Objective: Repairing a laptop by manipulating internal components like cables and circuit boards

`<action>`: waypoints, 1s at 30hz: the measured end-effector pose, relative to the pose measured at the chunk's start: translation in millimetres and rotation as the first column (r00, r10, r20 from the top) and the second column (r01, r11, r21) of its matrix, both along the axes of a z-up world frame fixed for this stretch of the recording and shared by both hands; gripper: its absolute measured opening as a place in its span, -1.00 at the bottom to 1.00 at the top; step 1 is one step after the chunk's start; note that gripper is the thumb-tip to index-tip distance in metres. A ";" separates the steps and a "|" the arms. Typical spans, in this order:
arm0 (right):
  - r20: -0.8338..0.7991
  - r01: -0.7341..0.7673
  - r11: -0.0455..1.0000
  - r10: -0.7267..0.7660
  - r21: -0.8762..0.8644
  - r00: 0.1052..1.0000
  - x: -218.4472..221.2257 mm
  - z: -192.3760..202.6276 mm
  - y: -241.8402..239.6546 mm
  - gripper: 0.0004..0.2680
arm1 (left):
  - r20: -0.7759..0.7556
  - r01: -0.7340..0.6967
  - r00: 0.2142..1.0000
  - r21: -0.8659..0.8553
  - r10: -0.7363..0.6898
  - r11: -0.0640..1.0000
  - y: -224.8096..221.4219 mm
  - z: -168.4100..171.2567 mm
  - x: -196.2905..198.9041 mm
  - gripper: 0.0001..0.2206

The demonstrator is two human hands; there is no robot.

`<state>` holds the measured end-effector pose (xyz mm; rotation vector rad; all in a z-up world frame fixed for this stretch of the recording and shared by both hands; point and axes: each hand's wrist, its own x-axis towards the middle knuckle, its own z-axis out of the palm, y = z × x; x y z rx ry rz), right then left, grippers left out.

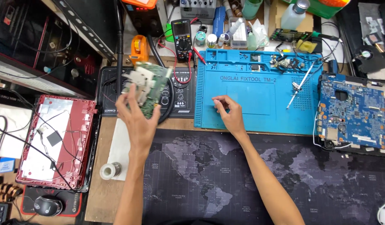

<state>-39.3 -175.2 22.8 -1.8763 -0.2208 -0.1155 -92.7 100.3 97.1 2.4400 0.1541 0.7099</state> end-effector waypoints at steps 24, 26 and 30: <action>-0.363 0.218 0.792 0.004 0.570 0.932 -39.7 3.2 -65.7 -0.69 | -0.270 0.714 0.639 -0.142 -0.721 0.686 -86.6 -79.2 58.1 -0.25; -0.363 0.221 0.791 0.001 0.571 0.932 -39.7 4.1 -64.2 -0.69 | -0.262 0.710 0.651 -0.120 -0.712 0.694 -88.1 -75.4 58.4 -0.32; -0.375 0.234 0.778 0.002 0.582 0.927 -39.5 -0.4 -65.2 -0.69 | -0.241 0.694 0.688 -0.056 -0.685 0.718 -95.4 -79.9 62.8 -0.51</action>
